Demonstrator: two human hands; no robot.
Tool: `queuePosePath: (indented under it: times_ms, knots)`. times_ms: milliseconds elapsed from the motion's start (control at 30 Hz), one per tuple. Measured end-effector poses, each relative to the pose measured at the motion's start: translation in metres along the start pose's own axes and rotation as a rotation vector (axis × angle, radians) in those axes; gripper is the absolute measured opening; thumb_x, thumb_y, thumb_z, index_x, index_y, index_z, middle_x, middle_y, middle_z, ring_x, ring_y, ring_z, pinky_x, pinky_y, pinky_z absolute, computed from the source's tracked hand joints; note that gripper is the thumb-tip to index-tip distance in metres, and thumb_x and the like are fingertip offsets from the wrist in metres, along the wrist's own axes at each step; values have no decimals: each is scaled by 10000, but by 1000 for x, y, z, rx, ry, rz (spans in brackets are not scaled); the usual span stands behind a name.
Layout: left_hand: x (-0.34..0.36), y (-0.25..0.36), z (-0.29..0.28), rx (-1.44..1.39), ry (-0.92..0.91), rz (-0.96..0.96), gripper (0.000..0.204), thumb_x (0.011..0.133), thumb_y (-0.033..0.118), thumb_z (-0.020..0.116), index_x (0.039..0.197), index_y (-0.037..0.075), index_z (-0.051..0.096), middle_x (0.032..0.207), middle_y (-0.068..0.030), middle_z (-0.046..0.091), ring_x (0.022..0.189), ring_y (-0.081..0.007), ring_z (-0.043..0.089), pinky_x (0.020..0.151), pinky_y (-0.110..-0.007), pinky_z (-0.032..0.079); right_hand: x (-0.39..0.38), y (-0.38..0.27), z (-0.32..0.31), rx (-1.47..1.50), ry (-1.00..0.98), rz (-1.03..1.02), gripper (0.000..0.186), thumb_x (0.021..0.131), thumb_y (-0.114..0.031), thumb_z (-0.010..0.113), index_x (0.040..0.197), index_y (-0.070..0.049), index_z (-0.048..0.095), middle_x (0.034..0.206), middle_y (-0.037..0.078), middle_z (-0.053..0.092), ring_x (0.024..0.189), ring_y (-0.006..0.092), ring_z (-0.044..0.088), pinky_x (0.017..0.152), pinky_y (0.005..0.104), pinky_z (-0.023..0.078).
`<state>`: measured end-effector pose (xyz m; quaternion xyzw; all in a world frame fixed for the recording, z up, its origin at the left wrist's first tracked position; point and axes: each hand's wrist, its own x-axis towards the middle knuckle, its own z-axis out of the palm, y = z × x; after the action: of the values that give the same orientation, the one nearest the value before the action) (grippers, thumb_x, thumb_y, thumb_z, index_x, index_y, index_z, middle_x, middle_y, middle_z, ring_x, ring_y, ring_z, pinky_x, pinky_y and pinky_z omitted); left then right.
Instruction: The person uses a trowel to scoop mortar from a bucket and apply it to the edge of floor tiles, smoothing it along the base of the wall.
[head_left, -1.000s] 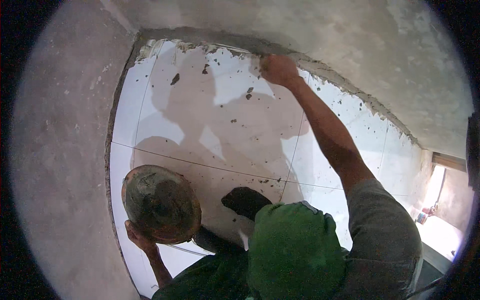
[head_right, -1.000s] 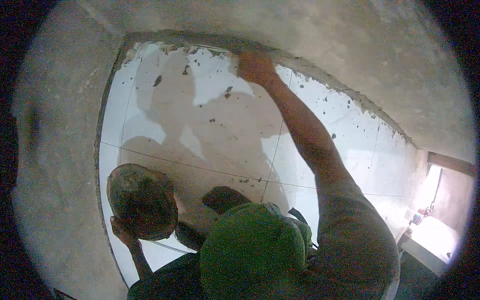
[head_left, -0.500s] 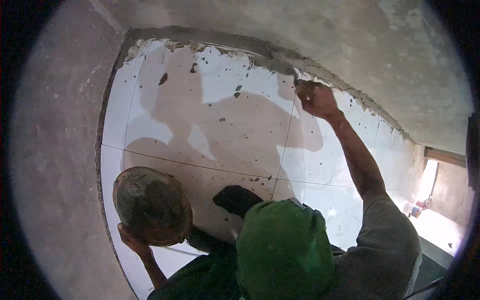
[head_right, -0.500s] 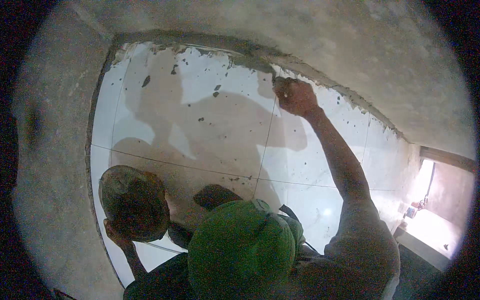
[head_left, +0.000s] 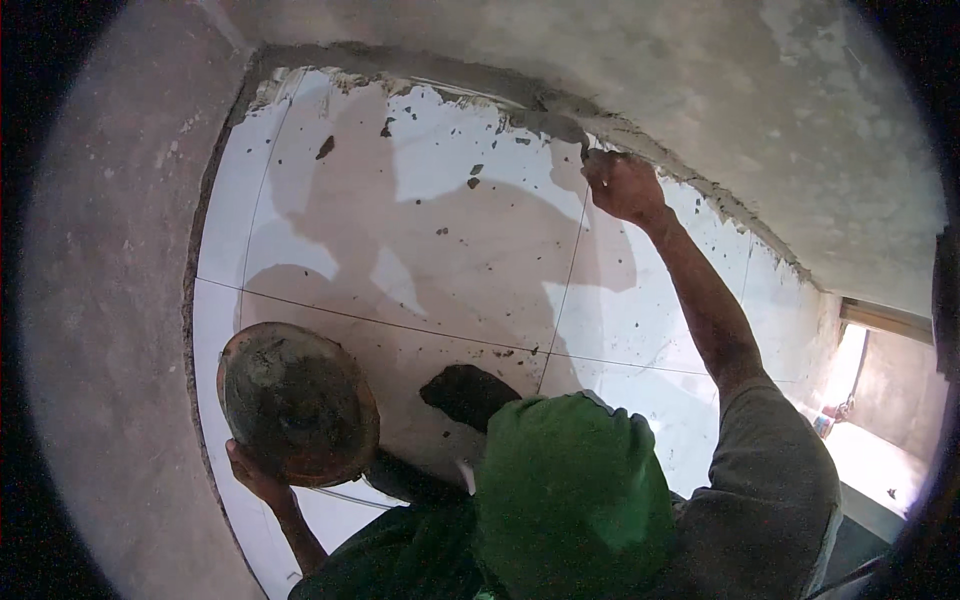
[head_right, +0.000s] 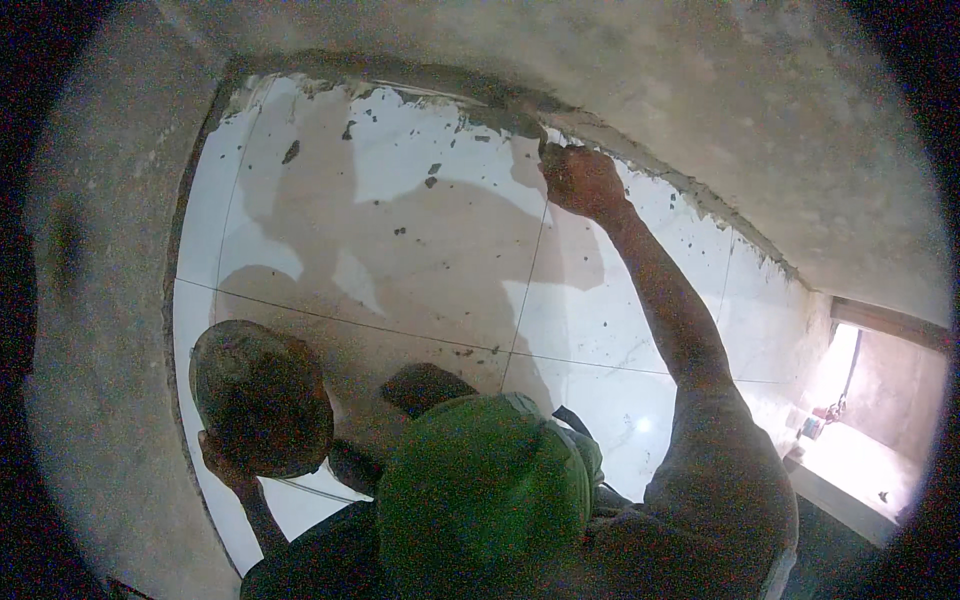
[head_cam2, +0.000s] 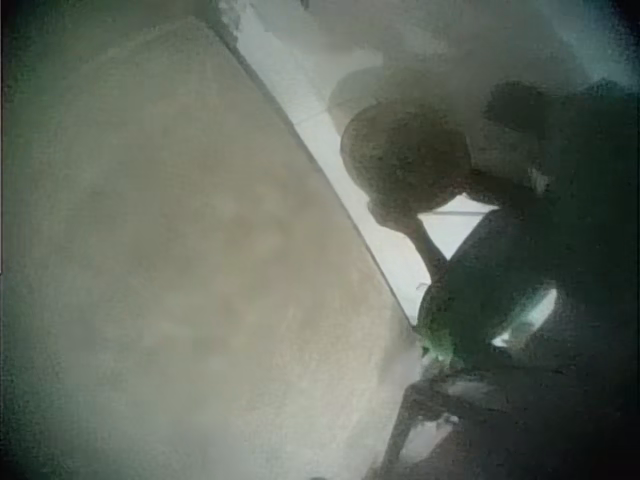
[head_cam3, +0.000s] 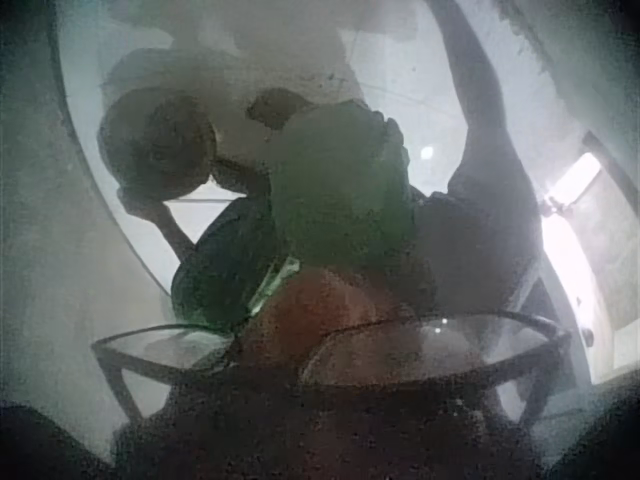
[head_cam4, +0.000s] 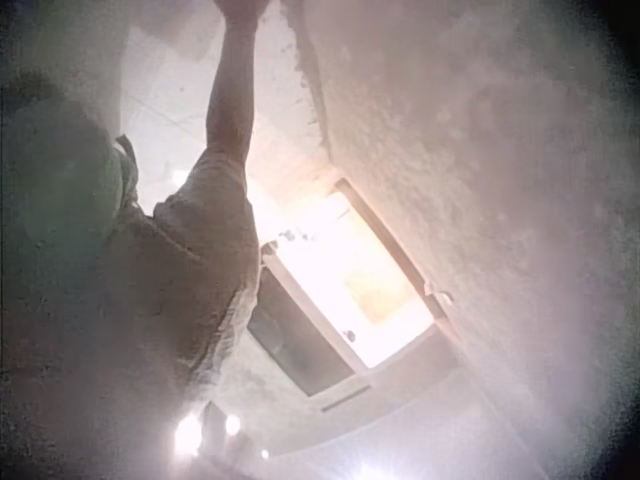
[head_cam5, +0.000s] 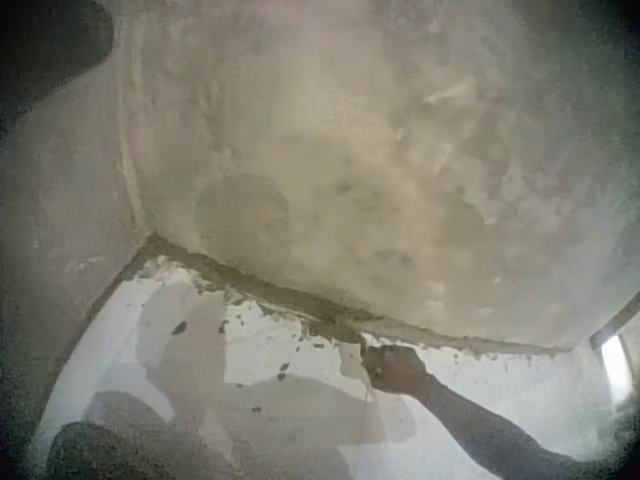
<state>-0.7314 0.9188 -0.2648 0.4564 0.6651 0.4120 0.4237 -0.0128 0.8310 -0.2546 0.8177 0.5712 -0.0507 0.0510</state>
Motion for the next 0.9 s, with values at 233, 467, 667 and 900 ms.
queuePosePath:
  times_ms: [233,467,667,900]
  knots:
    - [2,-8,-5,-16,-38,38,523,1083,506,447,952,16,573,902,-67,574,851,-186,510,799,-365,453,11,2,3,21,59,-25,264,928,-272,614,1111,-103,699,898,224,713,831,436,698,755,541,573]
    - [-4,6,5,-48,50,-73,497,1087,487,452,945,24,565,903,-62,574,857,-174,511,802,-356,453,21,6,-12,40,-22,-86,270,904,-270,638,1105,-105,709,947,199,728,882,407,706,774,520,577]
    - [-5,4,4,-77,46,-60,454,1094,460,452,903,53,510,884,-39,552,843,-158,506,806,-335,443,8,24,-2,101,94,-83,281,900,-286,634,1113,-121,713,1006,167,740,949,382,708,837,516,578]
    - [-2,5,1,-3,-39,-35,454,1096,469,445,912,60,517,881,-29,533,841,-158,500,799,-340,444,50,46,43,69,76,-15,289,892,-312,612,1097,-130,704,1039,176,733,936,410,702,834,524,579]
